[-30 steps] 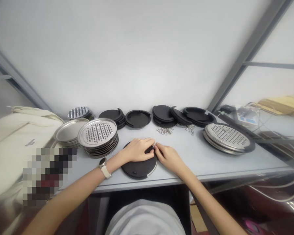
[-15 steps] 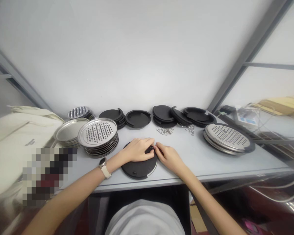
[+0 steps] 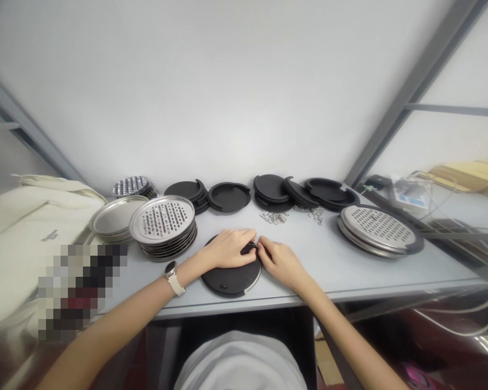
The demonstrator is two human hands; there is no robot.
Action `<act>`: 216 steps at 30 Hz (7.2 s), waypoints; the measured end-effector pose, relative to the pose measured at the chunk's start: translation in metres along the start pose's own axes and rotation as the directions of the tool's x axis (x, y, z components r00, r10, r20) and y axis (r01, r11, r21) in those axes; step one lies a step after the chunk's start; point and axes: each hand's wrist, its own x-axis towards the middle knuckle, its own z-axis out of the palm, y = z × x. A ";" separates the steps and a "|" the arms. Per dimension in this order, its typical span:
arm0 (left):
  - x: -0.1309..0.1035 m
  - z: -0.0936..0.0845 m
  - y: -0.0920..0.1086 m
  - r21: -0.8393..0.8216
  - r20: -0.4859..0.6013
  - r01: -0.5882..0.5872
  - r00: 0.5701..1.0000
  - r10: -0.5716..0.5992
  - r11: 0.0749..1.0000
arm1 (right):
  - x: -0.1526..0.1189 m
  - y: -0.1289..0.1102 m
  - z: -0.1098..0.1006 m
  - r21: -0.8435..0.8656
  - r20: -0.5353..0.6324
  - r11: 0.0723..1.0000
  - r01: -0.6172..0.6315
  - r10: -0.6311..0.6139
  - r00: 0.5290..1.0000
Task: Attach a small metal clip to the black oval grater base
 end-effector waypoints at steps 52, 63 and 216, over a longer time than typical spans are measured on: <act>-0.001 0.001 0.000 0.022 -0.004 0.087 0.996 -0.087 0.996 | -0.001 0.003 0.003 0.040 -0.031 0.999 -0.009 0.010 0.999; -0.001 0.001 -0.001 0.006 -0.001 0.047 0.999 -0.047 0.999 | -0.001 0.003 0.002 0.081 -0.139 0.996 -0.034 0.045 0.989; 0.000 0.003 -0.017 -0.207 -0.008 -0.034 0.999 0.033 0.978 | -0.003 0.000 0.001 -0.017 -0.026 0.999 0.035 -0.035 0.999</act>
